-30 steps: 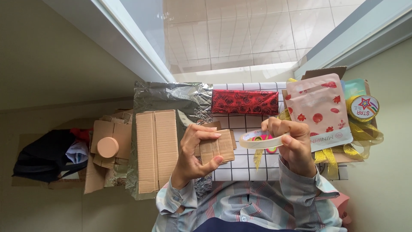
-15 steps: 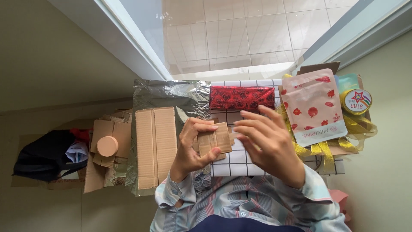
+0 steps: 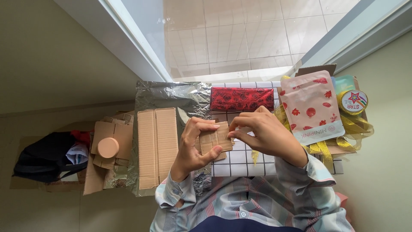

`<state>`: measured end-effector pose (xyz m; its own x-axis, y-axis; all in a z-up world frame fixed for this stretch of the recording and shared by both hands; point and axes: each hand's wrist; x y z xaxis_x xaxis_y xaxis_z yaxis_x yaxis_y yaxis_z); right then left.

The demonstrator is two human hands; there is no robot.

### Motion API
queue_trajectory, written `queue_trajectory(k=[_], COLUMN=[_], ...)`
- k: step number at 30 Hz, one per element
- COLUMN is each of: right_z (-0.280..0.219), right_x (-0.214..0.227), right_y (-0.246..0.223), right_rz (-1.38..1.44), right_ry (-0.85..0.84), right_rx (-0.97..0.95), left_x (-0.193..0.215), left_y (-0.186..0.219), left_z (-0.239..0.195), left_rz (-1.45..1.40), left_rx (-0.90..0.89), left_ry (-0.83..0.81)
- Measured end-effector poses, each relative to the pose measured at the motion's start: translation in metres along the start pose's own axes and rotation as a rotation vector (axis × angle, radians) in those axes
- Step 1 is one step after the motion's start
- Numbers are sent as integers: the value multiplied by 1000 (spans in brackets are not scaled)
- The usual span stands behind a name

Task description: Assembling a cardboard structure by applying double-sided tape to strips and joining them together.

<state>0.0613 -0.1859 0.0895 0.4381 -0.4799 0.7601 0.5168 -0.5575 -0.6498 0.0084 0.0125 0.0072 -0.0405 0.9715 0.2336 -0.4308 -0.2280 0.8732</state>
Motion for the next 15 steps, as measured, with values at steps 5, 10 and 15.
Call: queue_trajectory(k=[5,10,15], right_z=[2,2,1], right_x=[6,14,19], right_y=[-1,-5,-14], right_rz=[12,-37,-161], right_ry=[-10,-23,-11], right_rx=[-17,11,20], left_x=[1,1,1], left_y=[1,1,-1], left_z=[1,1,0], left_rz=[-4,-8,-9], left_rx=[9,13,6], left_ry=[-7,-16,-13])
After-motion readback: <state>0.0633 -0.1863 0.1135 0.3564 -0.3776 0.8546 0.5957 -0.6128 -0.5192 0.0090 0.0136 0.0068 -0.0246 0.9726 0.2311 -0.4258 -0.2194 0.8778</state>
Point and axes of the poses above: each hand's wrist, its own z-axis towards the middle knuckle, its own x-axis out of the back of the hand, y = z × x
